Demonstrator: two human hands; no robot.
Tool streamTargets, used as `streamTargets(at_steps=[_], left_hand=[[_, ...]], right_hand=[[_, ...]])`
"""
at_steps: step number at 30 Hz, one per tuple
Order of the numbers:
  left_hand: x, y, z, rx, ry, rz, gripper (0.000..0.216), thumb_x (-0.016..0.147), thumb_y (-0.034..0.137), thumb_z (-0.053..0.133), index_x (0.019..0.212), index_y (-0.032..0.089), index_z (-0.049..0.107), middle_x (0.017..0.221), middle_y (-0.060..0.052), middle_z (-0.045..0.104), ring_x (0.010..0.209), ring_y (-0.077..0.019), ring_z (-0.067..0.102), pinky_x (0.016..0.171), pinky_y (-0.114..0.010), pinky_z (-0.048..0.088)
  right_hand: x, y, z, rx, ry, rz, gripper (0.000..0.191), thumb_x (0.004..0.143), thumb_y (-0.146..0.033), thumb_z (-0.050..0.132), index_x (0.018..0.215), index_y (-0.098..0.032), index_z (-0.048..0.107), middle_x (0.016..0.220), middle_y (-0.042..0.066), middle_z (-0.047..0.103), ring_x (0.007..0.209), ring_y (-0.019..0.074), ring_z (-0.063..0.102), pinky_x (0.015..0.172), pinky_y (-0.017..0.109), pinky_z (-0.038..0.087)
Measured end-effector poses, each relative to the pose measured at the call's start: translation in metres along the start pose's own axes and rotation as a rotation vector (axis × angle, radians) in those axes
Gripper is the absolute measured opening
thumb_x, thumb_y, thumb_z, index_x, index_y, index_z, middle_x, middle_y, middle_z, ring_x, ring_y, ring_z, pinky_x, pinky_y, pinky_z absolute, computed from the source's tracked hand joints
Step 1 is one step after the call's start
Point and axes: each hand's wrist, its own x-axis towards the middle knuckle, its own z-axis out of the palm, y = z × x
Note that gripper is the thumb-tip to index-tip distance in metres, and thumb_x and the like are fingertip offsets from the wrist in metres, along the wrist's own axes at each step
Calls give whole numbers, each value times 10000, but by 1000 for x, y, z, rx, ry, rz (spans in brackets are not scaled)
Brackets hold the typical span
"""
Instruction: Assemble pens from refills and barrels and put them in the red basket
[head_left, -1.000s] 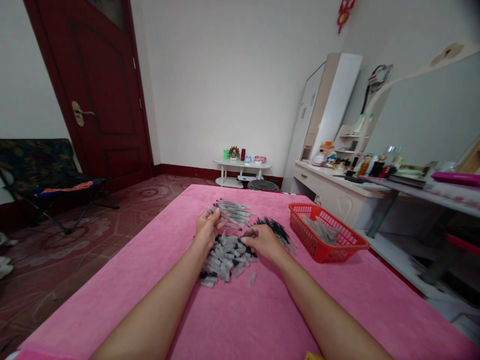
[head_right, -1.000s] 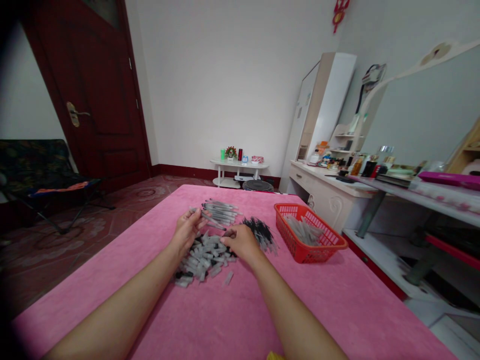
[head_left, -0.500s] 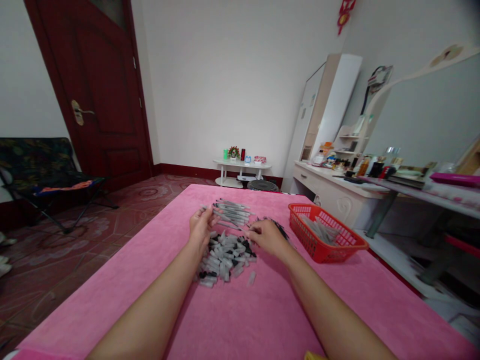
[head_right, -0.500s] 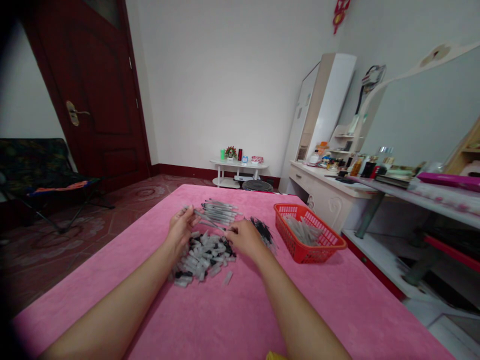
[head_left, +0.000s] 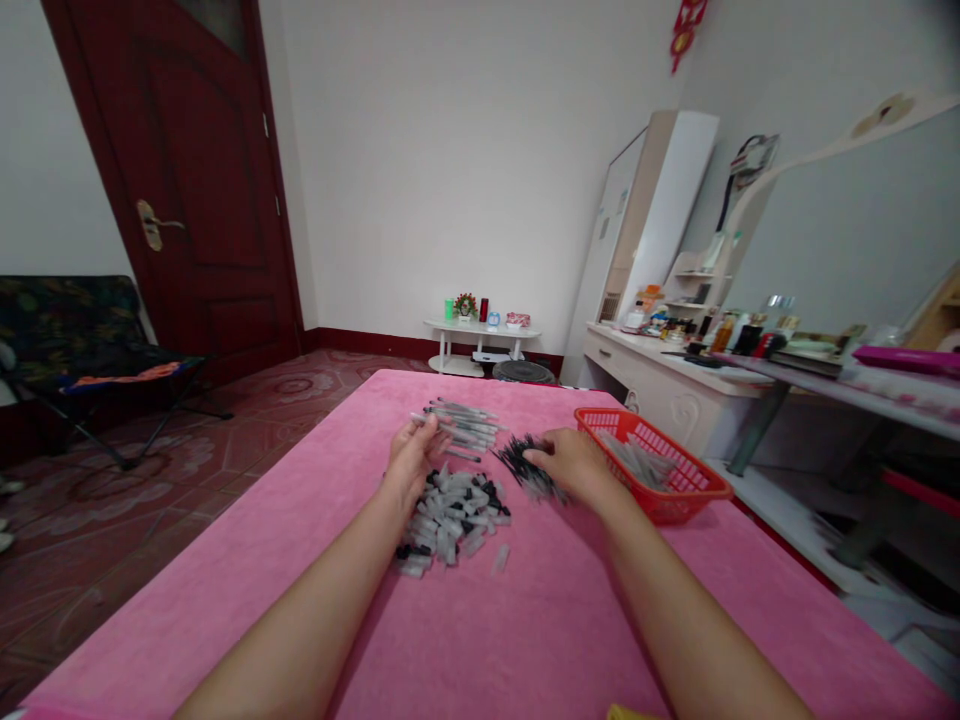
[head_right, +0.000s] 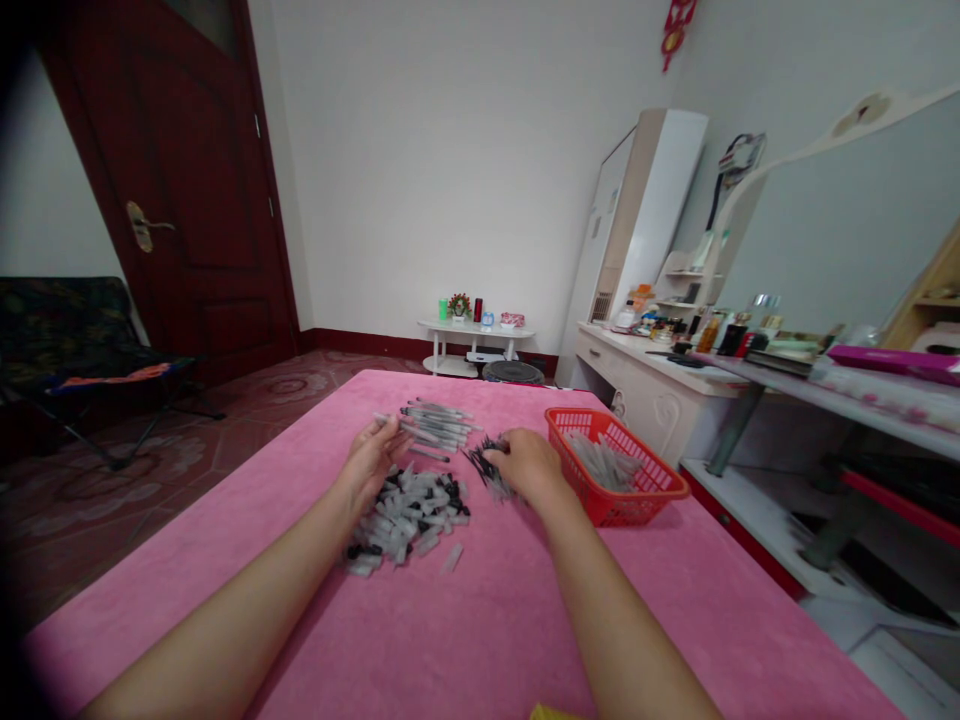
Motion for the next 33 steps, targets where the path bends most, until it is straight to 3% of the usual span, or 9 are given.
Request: streamTargets(at_steps=[4, 7, 11, 15, 17, 19, 24, 29, 33], left_hand=[[-21, -7, 25, 124, -221, -13, 324, 662, 365, 747, 864, 148, 616, 882, -66, 704, 725, -148, 661, 619, -222, 521], [-32, -7, 35, 153, -253, -30, 346, 636, 400, 754, 834, 153, 612, 834, -51, 695, 672, -137, 646, 600, -225, 508], [-31, -6, 35, 263, -261, 13, 350, 669, 428, 716, 875, 163, 616, 853, -68, 693, 710, -163, 649, 605, -242, 503], [-13, -4, 16, 583, -193, 224, 290, 677, 392, 704, 873, 180, 680, 885, -93, 701, 862, -234, 644, 768, -319, 504], [-2, -3, 1, 785, -187, 378, 215, 615, 309, 751, 802, 211, 709, 923, -84, 702, 963, -263, 613, 920, -355, 440], [7, -3, -14, 874, -196, 441, 254, 563, 240, 773, 812, 240, 722, 956, -78, 701, 1029, -283, 585, 1007, -379, 367], [16, -13, -35, 890, -260, 437, 363, 550, 226, 769, 909, 233, 712, 1024, -96, 691, 1053, -282, 580, 1048, -398, 312], [16, -22, -38, 901, -337, 416, 371, 613, 312, 738, 969, 215, 698, 1094, -111, 669, 1089, -262, 564, 1060, -382, 296], [14, -21, -39, 1189, -449, 485, 339, 763, 334, 603, 1060, 185, 668, 1130, -121, 648, 1100, -252, 552, 1044, -391, 317]], right_hand=[[-5, -23, 16, 334, -45, -244, 176, 736, -340, 617, 706, -189, 701, 644, 20, 662, 602, 145, 570, 511, 219, 317], [-10, -34, 26, 298, -36, -289, 87, 675, -273, 670, 657, -190, 691, 598, 1, 637, 566, 130, 534, 505, 214, 293], [-13, -36, 24, 220, -47, -278, 119, 666, -257, 662, 572, -185, 657, 528, -4, 597, 493, 111, 483, 478, 222, 257], [-5, -18, -1, 144, 30, -125, 146, 697, -291, 619, 623, -185, 685, 582, 31, 634, 535, 135, 528, 497, 233, 293], [-1, -2, -19, 40, 108, 0, 164, 702, -313, 600, 684, -187, 704, 664, 61, 669, 600, 158, 572, 532, 243, 329], [3, 18, -35, -77, 186, 149, 195, 704, -331, 584, 729, -189, 715, 725, 92, 684, 669, 191, 607, 558, 257, 355], [3, 62, -59, -227, 210, 447, 295, 717, -403, 562, 808, -182, 735, 828, 160, 688, 779, 282, 643, 603, 319, 421], [3, 81, -54, -219, 146, 527, 371, 722, -481, 569, 847, -170, 729, 893, 182, 685, 852, 316, 645, 652, 366, 465], [5, 85, -45, -226, 150, 575, 580, 697, -681, 497, 822, -163, 728, 900, 202, 681, 868, 337, 644, 659, 379, 480]])
